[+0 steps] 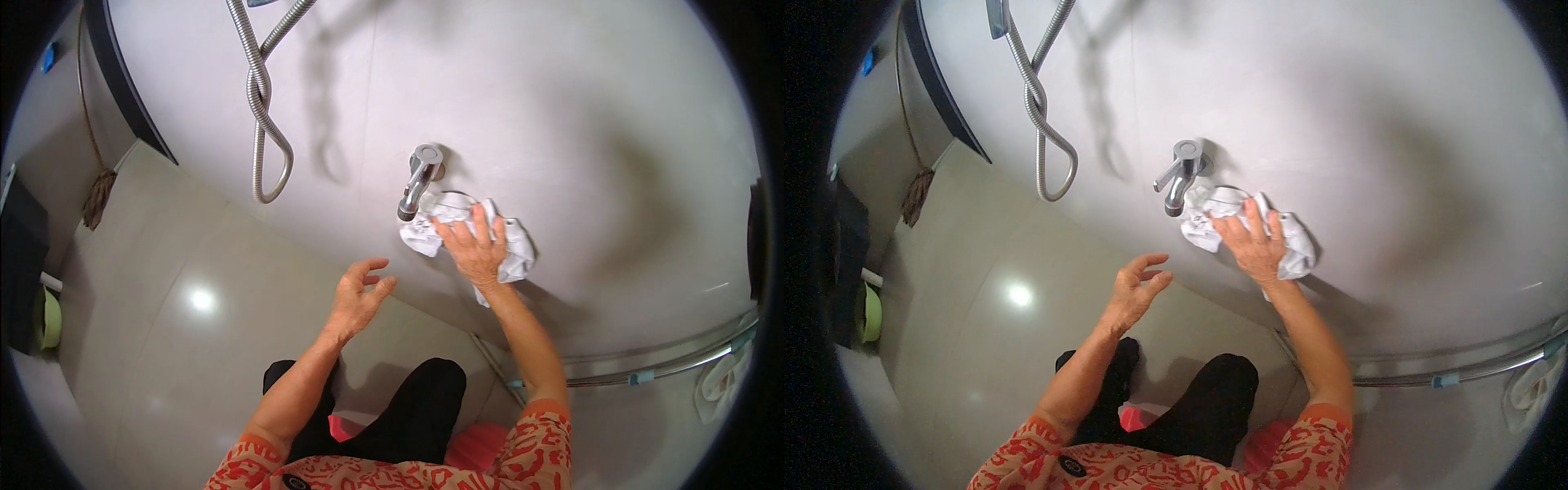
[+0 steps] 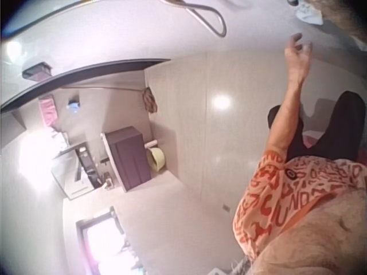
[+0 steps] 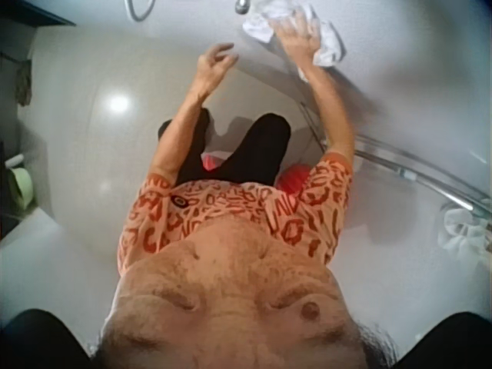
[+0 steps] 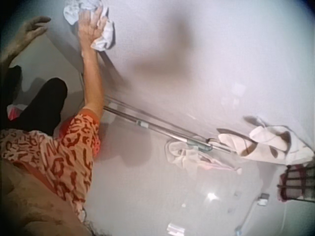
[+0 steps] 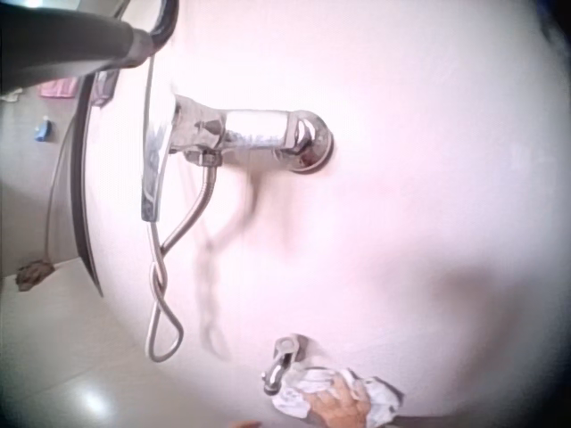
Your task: The person sits on a small pink stool in a bathroom and wipes the white tiled walls with a white cloth. They clean around the shower fixtures, including the faucet and shower head, and wipe the wall near the shower door frame.
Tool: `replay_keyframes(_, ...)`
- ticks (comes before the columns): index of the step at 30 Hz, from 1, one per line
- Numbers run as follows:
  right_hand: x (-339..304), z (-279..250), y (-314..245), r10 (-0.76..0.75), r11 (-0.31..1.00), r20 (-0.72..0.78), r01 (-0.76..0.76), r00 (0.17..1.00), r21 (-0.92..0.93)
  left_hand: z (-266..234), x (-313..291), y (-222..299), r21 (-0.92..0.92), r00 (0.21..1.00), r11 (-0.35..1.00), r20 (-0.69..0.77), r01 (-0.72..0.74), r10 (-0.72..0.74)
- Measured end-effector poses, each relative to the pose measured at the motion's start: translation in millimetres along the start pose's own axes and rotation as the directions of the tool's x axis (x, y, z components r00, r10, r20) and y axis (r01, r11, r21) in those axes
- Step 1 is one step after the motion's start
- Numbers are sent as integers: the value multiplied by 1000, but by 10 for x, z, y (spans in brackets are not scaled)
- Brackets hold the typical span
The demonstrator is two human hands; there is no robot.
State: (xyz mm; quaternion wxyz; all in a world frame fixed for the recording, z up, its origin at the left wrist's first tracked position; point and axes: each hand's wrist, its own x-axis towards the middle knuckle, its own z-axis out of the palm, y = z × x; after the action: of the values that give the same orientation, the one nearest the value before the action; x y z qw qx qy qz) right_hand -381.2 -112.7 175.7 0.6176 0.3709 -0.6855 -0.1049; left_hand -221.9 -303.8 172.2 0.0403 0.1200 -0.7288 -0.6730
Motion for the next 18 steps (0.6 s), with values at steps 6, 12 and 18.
replay_keyframes(6, 54, 324, -693, -243, 970, 211, 232, 947, 77, -154, -119, 0, 78, 998, 997, -67, 14, -9)
replay_keyframes(12, 4, 443, -918, -521, 848, 253, 459, 815, 266, -105, -255, 28, 389, 1000, 921, -12, 0, 5)
replay_keyframes(18, -351, -18, -207, -506, 862, 295, 456, 811, 222, -107, -358, 25, 512, 996, 855, 16, -80, 83)
